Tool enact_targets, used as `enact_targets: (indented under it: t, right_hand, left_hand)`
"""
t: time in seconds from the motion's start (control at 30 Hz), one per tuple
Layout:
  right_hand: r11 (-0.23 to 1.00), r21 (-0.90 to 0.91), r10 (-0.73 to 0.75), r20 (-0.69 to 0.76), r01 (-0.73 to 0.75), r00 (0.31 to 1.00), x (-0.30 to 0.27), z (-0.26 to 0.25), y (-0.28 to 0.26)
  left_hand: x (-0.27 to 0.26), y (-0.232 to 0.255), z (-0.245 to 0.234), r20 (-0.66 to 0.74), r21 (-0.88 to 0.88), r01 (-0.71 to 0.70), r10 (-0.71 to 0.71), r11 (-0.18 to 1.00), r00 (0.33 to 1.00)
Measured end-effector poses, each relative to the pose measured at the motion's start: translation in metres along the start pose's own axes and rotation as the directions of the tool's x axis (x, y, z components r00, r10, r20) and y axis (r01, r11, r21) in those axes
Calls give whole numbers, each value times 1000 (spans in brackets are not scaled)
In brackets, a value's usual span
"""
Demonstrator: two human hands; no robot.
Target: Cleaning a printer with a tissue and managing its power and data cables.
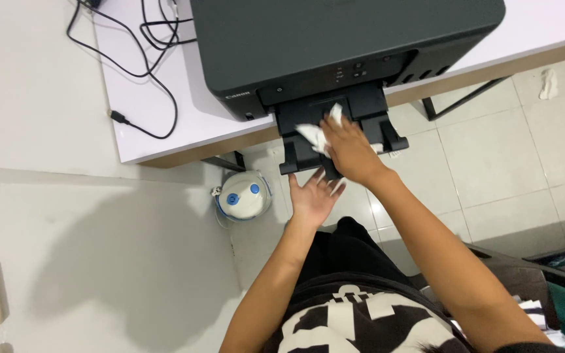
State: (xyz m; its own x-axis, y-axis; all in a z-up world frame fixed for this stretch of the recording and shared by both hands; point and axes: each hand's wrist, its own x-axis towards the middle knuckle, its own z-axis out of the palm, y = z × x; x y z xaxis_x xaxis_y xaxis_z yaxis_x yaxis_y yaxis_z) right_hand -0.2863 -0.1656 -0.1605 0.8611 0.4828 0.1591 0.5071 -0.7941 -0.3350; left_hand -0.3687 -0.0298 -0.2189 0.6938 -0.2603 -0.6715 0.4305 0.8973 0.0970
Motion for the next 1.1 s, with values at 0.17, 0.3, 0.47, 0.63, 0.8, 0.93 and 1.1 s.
enact_targets:
  t: [0.17, 0.3, 0.47, 0.63, 0.8, 0.93, 1.1]
  right_hand:
    - [925, 321, -251, 115, 203, 961, -48, -43, -3]
    - [223, 867, 362, 350, -445, 864, -60, -58, 56]
    - [394, 912, 496, -105, -115, 862, -4, -27, 84]
    - [948, -274, 81, -274, -159, 958, 6, 14, 8]
    - [976, 219, -6, 16, 2, 1000, -14, -9, -9]
    - [965, 243, -95, -14, 95, 995, 14, 14, 33]
    - [987, -154, -77, -255, 38, 964, 86, 75, 29]
  left_hand:
    - [0, 3, 31, 29, -232, 1, 6, 973, 1000]
    - [-9, 1, 43, 89, -268, -34, 59, 963, 994]
    - [-4, -3, 47, 79, -252, -31, 52, 967, 996]
    - [20, -3, 21, 62, -258, -25, 43, 966, 997]
    - [-9, 25, 28, -111, -346, -317, 297, 883, 948]
    - [6, 59, -8, 69, 7, -371, 369, 929, 927]
    - [17, 68, -10, 102, 338, -340, 325, 878, 940]
